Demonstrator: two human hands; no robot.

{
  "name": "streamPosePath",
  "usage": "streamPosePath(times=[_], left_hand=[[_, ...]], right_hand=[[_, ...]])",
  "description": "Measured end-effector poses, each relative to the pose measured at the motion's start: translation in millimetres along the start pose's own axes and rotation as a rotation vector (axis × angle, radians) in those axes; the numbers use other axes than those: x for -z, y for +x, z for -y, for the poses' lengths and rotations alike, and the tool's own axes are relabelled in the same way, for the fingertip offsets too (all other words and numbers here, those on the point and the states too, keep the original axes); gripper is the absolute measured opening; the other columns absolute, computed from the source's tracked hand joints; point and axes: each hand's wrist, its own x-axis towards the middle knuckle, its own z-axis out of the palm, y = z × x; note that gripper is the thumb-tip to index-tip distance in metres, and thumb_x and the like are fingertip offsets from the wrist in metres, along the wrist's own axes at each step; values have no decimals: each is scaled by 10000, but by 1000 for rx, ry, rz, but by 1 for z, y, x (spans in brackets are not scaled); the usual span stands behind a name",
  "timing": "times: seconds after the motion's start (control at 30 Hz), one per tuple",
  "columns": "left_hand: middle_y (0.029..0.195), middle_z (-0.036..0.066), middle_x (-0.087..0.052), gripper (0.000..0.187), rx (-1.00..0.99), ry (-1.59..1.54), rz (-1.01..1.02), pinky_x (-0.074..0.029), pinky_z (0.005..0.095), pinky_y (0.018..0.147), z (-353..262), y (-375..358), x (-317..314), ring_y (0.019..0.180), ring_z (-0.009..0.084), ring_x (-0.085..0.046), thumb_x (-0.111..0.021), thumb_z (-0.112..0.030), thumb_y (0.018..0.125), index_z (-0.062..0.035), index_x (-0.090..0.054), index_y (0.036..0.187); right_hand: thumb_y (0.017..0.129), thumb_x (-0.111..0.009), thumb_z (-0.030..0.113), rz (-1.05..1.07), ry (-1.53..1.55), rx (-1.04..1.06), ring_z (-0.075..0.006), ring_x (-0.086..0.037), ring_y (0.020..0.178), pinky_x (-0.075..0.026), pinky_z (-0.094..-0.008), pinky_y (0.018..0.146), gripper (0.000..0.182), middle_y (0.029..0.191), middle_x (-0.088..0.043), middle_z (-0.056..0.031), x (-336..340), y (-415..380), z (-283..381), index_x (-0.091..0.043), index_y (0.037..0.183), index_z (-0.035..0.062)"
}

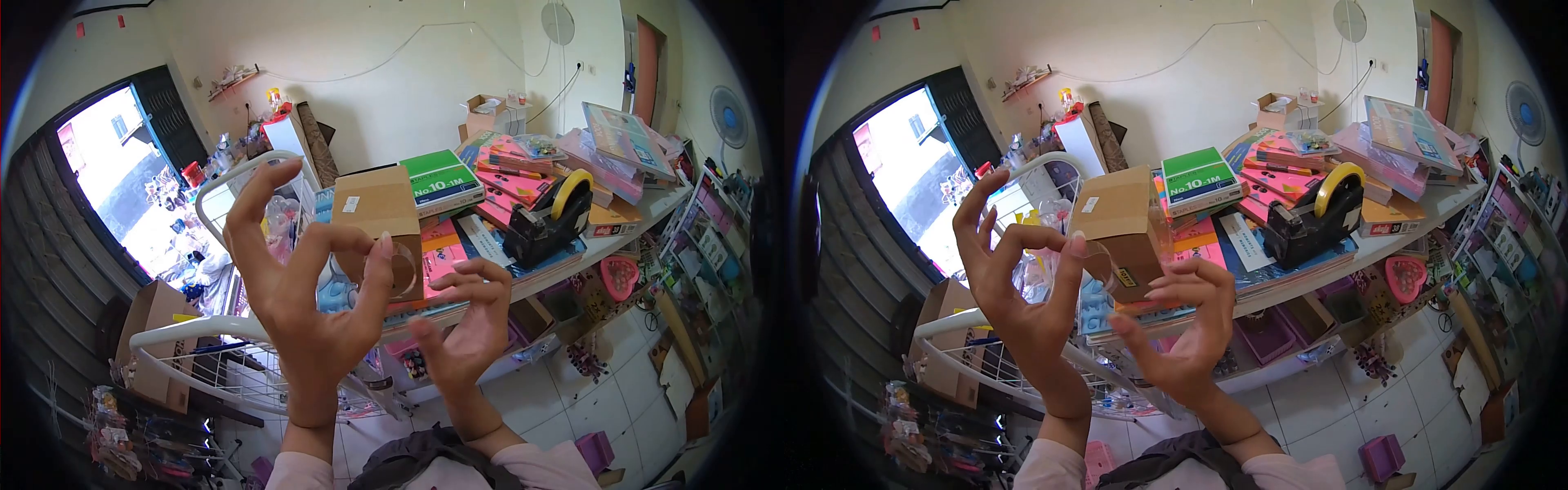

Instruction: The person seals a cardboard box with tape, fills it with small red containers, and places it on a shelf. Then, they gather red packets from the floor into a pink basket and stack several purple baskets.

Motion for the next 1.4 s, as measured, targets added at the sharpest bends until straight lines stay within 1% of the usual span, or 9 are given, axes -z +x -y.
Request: streamPosePath(times=[0.13,0.23,0.37,0.77,0.83,1.0,1.1,1.23,1.4], left_hand=[[1128,138,-455,82,18,-4,1,-272,488,914,1,0,-2,1107,297,-390,-633,-128,582,-83,-567,599],[1122,137,-460,78,17,8,-3,-275,489,912,-1,-1,-1,1108,297,-391,-632,-124,580,-83,-570,604],[1121,138,-462,77,10,12,11,-275,487,913,-2,-1,-2,1104,294,-396,-631,-120,579,-81,-569,603],[1125,144,-459,91,71,-70,38,-261,489,911,9,-3,1,1106,285,-393,-640,-125,577,-73,-575,614],[1080,156,-460,92,170,-179,76,-304,431,884,10,-1,3,1023,298,-442,-644,-95,596,-45,-567,595],[1076,156,-457,102,280,-376,159,-329,418,877,40,-3,3,1024,274,-450,-642,-91,629,-24,-565,626],[1072,138,-443,111,493,-640,205,-382,377,848,46,-5,1,1044,247,-438,-658,-53,646,-10,-556,641],[1075,139,-446,130,605,-678,217,-399,381,825,55,-10,0,1050,253,-432,-667,-68,647,-9,-552,635],[1085,142,-449,154,696,-760,260,-429,372,797,63,-14,-4,1043,253,-438,-670,-71,651,4,-541,617]], right_hand=[[565,-774,169,-27,-173,144,-188,-428,900,-397,-269,729,532,975,-372,-104,-9,-5,1,-414,940,55],[556,-784,147,-128,-51,203,-176,-421,900,-397,-254,710,639,989,-336,-96,-21,-9,-6,-327,998,80],[570,-774,117,-111,-121,200,-172,-427,884,-397,-251,692,653,985,-330,-94,-23,-9,-6,-288,1006,92],[637,-710,64,-177,-54,93,-167,-461,823,-388,-258,670,199,909,-423,-86,-13,-4,-11,-546,747,77],[623,-716,56,-83,-49,11,-157,-469,818,-391,-258,696,176,874,-448,-72,-7,3,-12,-549,679,59],[649,-692,41,104,172,-157,-117,-480,800,-400,-250,717,150,835,-479,-61,2,42,-16,-544,669,28],[666,-680,47,255,259,-370,-69,-528,648,-422,-215,648,141,676,-563,-33,1,64,-8,-543,670,14],[651,-699,62,371,112,-392,-59,-542,586,-438,-190,564,169,612,-568,-24,4,82,-11,-542,697,18],[620,-723,64,389,94,-454,-65,-555,589,-452,-193,577,290,613,-568,-35,3,90,-9,-466,755,45]])
